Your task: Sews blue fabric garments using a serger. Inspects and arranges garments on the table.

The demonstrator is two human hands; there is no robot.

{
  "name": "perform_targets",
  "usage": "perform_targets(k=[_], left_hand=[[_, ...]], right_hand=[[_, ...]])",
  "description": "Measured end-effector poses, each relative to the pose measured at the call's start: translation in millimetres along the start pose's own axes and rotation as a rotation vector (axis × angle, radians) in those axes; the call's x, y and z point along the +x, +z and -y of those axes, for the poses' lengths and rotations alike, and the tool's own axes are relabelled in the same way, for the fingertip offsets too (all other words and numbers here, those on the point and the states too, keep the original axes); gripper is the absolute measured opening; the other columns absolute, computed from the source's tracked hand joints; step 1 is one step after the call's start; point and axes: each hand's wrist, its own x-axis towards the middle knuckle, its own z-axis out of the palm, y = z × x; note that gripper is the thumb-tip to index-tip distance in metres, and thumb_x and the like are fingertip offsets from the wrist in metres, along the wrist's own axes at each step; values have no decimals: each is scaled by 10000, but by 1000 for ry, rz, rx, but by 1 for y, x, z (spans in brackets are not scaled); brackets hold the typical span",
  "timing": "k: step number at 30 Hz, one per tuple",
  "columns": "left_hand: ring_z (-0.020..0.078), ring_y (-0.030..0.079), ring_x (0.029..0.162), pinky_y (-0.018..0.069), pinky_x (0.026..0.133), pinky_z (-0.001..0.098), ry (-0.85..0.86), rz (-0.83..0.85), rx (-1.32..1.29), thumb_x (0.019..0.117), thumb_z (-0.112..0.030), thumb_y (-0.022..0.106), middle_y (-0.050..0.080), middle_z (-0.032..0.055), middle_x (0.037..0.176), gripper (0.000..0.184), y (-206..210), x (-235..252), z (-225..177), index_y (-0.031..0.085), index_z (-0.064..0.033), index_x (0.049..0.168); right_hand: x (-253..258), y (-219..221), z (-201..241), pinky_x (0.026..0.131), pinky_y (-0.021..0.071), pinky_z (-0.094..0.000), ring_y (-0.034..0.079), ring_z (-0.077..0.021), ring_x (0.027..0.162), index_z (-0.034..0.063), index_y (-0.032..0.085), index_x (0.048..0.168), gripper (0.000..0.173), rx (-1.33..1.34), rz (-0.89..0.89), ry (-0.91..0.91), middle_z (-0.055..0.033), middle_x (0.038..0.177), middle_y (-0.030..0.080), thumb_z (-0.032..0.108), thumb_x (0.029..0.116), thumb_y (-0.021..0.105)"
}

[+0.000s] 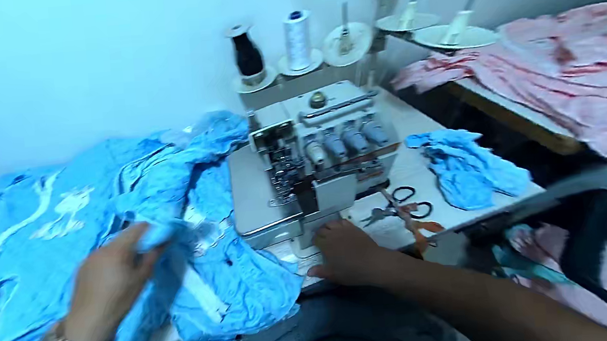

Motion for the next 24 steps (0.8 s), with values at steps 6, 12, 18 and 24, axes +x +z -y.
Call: perform_targets(k=[6,12,18,24], left_hand=[[106,582,1173,466,1052,262,-312,-512,-566,1069,-97,416,570,279,1262,415,16,-14,-48,424,243,1307],[498,535,1337,435,1059,670,159,227,-164,1022,-540,419,450,317,1531,832,80,-66,-63,326,88,1561],[460,680,1116,433,1046,677,57,557,-284,994,-440,631,688,263,1256,695,27,-73,-51,517,62,1461],[237,710,844,537,850,453,258,291,-501,1019,-320,633,756,177,972,405,10,-55,-68,716,34,1196]], right_hand=[[-59,1,-60,814,581,-520,722,-314,947,17,747,991,261,-30,-985,-125,-140,1005,744,241,961,616],[-134,-56,-148,913,445,-757,567,-579,1174,-84,673,1165,234,89,-797,740,-351,1176,640,38,970,629],[-143,-27,-187,902,475,-667,622,-463,1038,-29,666,1214,400,289,-844,720,-262,1090,664,114,874,821],[-132,-36,-174,916,456,-663,594,-463,1073,-63,688,956,144,304,-885,690,-269,1058,638,74,944,730]])
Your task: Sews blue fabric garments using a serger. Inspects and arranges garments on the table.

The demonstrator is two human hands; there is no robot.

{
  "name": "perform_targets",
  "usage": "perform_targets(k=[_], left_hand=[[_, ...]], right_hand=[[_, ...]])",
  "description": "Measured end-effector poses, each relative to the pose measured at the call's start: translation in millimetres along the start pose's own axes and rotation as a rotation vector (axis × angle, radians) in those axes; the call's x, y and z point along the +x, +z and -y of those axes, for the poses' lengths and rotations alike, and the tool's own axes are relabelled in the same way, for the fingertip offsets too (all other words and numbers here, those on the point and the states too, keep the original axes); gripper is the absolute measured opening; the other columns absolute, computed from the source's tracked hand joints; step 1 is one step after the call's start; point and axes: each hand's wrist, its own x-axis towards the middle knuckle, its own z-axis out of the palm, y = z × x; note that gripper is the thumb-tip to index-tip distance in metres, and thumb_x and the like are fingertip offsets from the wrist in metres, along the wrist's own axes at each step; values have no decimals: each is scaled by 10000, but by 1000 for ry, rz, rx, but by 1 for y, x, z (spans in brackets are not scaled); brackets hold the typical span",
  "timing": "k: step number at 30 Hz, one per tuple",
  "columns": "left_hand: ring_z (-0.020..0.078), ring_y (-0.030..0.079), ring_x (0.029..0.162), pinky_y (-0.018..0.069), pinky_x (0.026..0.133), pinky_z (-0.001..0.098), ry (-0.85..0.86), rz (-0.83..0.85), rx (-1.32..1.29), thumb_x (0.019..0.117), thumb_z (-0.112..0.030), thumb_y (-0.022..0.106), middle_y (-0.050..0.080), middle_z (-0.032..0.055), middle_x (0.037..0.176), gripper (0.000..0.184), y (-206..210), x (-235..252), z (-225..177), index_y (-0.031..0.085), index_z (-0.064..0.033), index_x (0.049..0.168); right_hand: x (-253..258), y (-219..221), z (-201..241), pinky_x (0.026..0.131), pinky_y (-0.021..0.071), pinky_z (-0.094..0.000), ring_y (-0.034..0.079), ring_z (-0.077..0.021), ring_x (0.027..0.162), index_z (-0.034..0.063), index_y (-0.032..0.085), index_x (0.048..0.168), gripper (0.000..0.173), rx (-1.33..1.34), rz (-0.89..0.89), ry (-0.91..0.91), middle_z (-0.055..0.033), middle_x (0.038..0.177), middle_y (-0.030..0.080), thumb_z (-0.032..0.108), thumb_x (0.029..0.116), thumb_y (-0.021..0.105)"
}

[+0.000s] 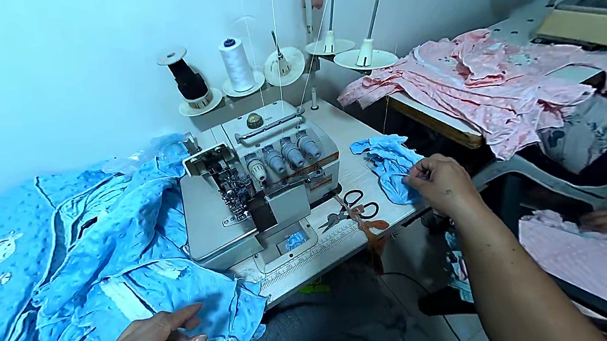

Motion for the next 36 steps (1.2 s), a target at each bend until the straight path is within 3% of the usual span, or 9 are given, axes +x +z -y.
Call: perform_targets(k=[3,7,10,14,18,23,29,33,36], left_hand=[[127,696,906,543,873,342,142,-62,-47,1026,-366,618,755,89,949,355,3,20,-6,750,-57,1139],[31,669,1013,568,896,238,359,-203,25,1002,-399,615,730,-60,1038,287,18,68,-43,763,-163,1071],[148,669,1068,575,916,332,367,-165,36,903,-273,726,702,52,1155,394,25,109,-88,707,-68,1239],[256,650,1135,529,992,427,218,91,-221,786,-129,878,663,182,1249,751,36,152,-93,535,25,1437],[111,640,753,524,708,292,106,91,-332,844,-11,790,698,79,841,180,35,149,-76,714,8,1006],[58,645,706,532,650,216,-14,-168,-540,877,12,751,724,52,832,40,32,128,-66,752,-1,915],[99,596,717,512,658,209,218,-589,-457,890,10,672,634,76,779,51,72,99,-77,692,40,854],[192,635,689,522,642,305,440,-599,-104,887,-17,619,637,86,684,142,91,86,-73,709,7,779],[176,566,656,469,609,262,468,-668,-171,915,-26,581,574,90,653,171,90,75,-79,699,39,810]], right_hand=[[-4,-17,14,920,519,-570,645,-367,1083,-36,620,1057,119,149,-2,-203,-219,1168,657,71,1007,631],[-18,-33,68,732,579,-324,660,-107,793,54,607,1002,76,281,113,-614,-35,907,664,129,993,603],[-31,-25,120,906,583,-358,686,-138,1035,103,697,962,160,161,269,-1027,-16,1085,720,206,973,575],[-56,-3,176,532,546,-324,631,-123,661,136,644,875,90,32,225,-1278,22,761,591,159,929,577],[-60,13,192,618,576,-384,690,-221,740,65,692,921,151,56,10,-1285,-62,811,665,136,948,562],[-98,51,171,887,521,-284,631,-127,981,152,610,1038,73,440,-299,-1291,-13,1017,639,213,1006,585],[-133,106,162,743,578,-193,649,15,875,131,579,1128,288,675,188,-959,48,945,656,341,942,649],[-161,85,160,835,592,-467,739,-273,922,-59,722,1010,248,484,633,-875,-192,949,747,152,934,617],[-173,89,143,930,535,-239,664,-65,1043,-7,594,1167,249,667,540,-933,-103,1059,709,179,1004,562]])
